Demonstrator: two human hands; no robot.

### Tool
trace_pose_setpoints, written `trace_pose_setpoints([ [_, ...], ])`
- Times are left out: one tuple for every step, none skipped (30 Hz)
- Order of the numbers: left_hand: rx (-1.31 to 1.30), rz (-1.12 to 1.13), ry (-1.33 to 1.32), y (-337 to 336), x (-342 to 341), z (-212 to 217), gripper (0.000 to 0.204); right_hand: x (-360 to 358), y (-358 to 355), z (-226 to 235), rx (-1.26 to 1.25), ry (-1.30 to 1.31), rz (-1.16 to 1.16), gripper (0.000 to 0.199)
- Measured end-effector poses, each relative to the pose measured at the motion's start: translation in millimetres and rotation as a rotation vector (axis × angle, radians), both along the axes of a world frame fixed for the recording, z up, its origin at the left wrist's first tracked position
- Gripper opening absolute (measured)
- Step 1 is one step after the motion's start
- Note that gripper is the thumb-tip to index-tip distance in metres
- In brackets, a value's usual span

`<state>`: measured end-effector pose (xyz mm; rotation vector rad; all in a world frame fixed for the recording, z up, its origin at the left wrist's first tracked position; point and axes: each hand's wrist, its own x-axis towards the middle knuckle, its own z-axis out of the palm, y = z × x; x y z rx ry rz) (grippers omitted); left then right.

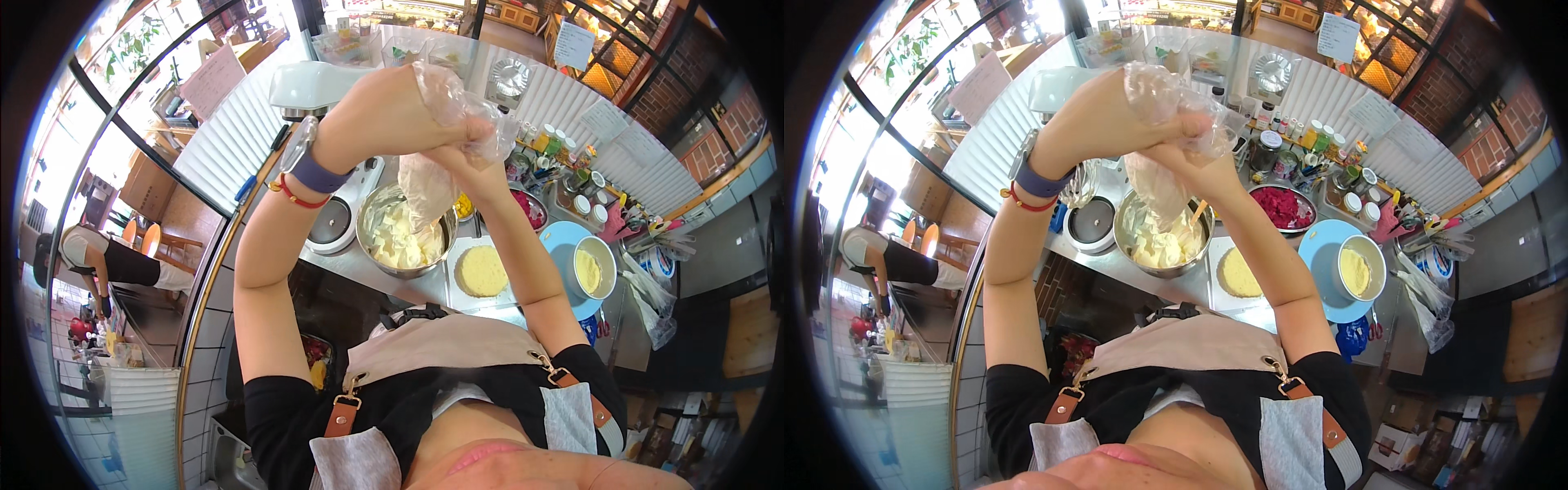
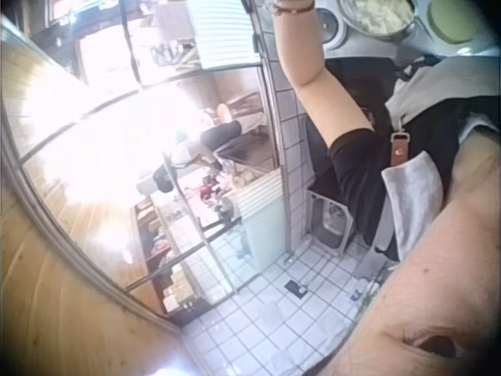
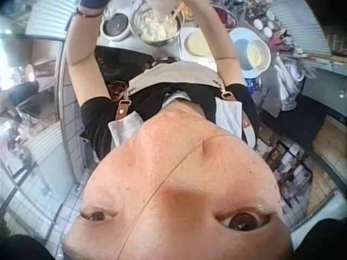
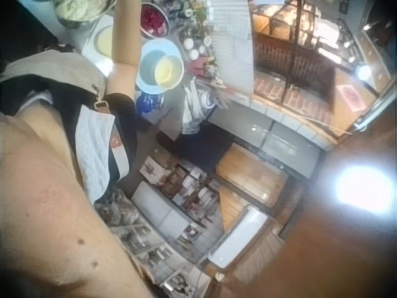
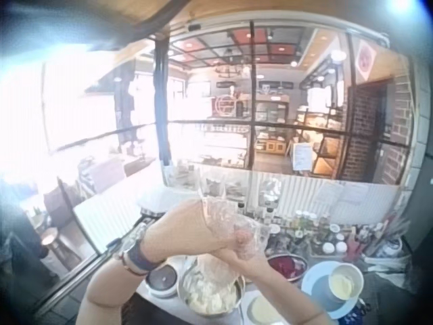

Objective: The person retrieves a round cake from a refrigerator, places it on a countertop, and uses a knife to trim the edges. They then fill a piping bag with cream and pipe it onto the cake, followed by adding diced mango and dragon fruit pieces on top.

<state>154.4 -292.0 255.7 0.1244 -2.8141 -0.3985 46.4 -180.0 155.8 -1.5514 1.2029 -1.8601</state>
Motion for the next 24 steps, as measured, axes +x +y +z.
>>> trace_pose_setpoints([
  [-0.106,-0.051,-0.022,-3.4,-1.2,-1.7,0.038,1.9,1.2,2.2,0.055,0.06,-0.007,0.036],
  [-0.061,-0.149,0.034,-6.9,-3.2,-9.2,0.035,1.9,-2.5,-7.0,0.047,0.094,-0.09,0.033],
  [-0.017,-0.248,0.092,-9.6,-9.8,-22.4,0.033,-0.8,-8.5,-24.8,0.038,0.129,-0.174,0.03],
  [0.031,-0.346,0.153,-10.2,-15.7,-38.8,0.032,-1.3,-11.9,-34.6,0.033,0.167,-0.256,0.029],
  [-0.032,-0.37,0.308,-9.5,-18.9,-62.4,0.031,2.8,-13.5,-37.8,0.068,0.114,-0.218,0.028],
  [-0.104,-0.383,0.464,-5.5,-18.4,-84.8,0.031,11.1,-13.4,-37.9,0.1,0.063,-0.172,0.027],
  [-0.173,-0.4,0.623,2.2,-19.3,-99.2,0.031,16.3,-11.3,-40.7,0.143,0.018,-0.137,0.027],
  [-0.182,-0.185,0.621,16.8,-19.6,-111.1,0.028,21.4,-9.6,-42.7,0.186,-0.028,-0.101,0.027],
  [-0.161,-0.01,0.65,48.3,-27.2,-116.5,0.024,16.8,1.3,-37.6,0.24,-0.043,-0.119,0.028],
  [-0.155,0.197,0.623,76.2,-20.6,-125.1,0.021,20.9,5.6,-40.6,0.288,-0.098,-0.094,0.029],
  [-0.148,0.401,0.59,91.6,-13.5,-130.6,0.019,22.4,6.8,-42.3,0.336,-0.151,-0.071,0.03],
  [0.168,0.109,0.557,98.0,1.4,-125.7,0.018,19.9,11.1,-50.5,0.261,0.385,-0.258,0.04],
  [0.317,0.018,0.524,99.2,12.8,-131.5,0.017,24.5,5.7,-64.7,0.276,0.356,-0.233,0.041],
  [0.486,-0.09,0.498,103.4,21.0,-136.0,0.016,27.1,7.9,-75.0,0.306,0.339,-0.238,0.042],
  [0.508,-0.028,0.492,112.0,19.5,-146.4,0.015,29.0,9.5,-84.2,0.336,0.324,-0.241,0.043],
  [0.549,-0.038,0.551,114.0,17.8,-153.2,0.015,22.0,11.7,-92.7,0.325,0.396,-0.232,0.045],
  [0.596,-0.045,0.616,117.9,16.6,-159.1,0.016,16.0,10.0,-103.3,0.353,0.183,-0.246,0.046],
  [0.667,-0.111,0.739,117.8,15.8,-165.9,0.018,12.6,8.5,-115.4,0.376,-0.043,-0.272,0.048],
  [0.739,-0.171,0.865,116.5,15.3,-173.0,0.021,6.5,7.6,-121.7,0.374,-0.078,-0.295,0.052],
  [0.744,-0.241,1.035,114.5,11.5,-181.2,0.039,4.6,15.1,-109.6,0.363,-0.042,-0.353,0.057],
  [0.735,-0.085,0.943,113.3,22.4,-190.6,0.044,6.1,11.0,-109.9,0.317,-0.049,-0.346,0.061],
  [0.752,0.029,0.869,114.2,38.7,-195.3,0.05,3.6,14.6,-103.9,0.265,-0.052,-0.374,0.066],
  [0.818,0.127,0.812,114.4,48.4,-205.3,0.051,14.6,11.5,-94.3,0.248,-0.351,-0.43,0.069],
  [0.884,0.222,0.754,114.4,57.0,-214.8,0.053,9.3,14.2,-91.6,0.201,-0.366,-0.397,0.072],
])
